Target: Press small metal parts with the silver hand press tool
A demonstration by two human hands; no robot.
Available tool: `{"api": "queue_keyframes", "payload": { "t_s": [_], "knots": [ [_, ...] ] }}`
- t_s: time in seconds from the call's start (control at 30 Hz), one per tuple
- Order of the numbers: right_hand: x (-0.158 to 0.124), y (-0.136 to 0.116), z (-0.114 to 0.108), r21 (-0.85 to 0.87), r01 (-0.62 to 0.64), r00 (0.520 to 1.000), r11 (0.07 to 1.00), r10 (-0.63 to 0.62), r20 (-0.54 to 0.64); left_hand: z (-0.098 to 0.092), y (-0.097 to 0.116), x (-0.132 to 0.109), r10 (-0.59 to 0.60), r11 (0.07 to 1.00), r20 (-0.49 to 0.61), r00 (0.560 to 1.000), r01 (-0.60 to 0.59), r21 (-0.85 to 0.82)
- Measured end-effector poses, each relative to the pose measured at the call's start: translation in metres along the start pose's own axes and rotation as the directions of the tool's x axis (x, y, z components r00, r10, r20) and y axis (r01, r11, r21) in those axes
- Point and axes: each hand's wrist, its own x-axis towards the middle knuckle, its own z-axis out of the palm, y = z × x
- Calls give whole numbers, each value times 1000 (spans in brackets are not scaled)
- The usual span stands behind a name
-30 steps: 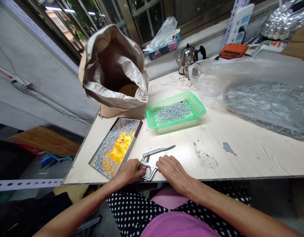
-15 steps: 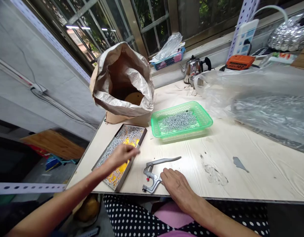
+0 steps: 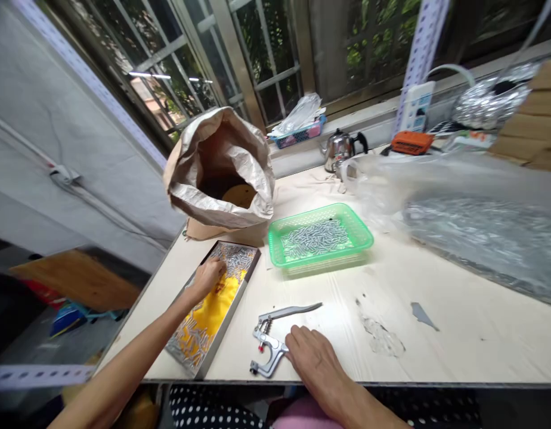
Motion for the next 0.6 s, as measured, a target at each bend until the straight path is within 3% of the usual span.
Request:
{"api": "queue_keyframes", "payload": {
  "t_s": [0.2,0.37,0.47,0.53,0.6],
  "knots": [
    [2,-3,-3,-28,-51,998,998,53,40,4,-1,7,98,992,-3,995,-97,84],
    [4,-4,-8,-39,-51,995,998,54,80,-1,-1,2,32,995,-29,999,-29,92],
    [5,-3,-12,-26,-36,995,999,38,96,-5,10,-21,-92,970,-28,995,83,-227],
    [6,-1,-15,-20,-19,993,1000,21,118,-4,26,-47,-112,810,81,990,138,-569],
    [7,0,-17,-14,-10,990,1000,11,138,1,46,-77,-29,638,198,980,171,-751]
  ]
}}
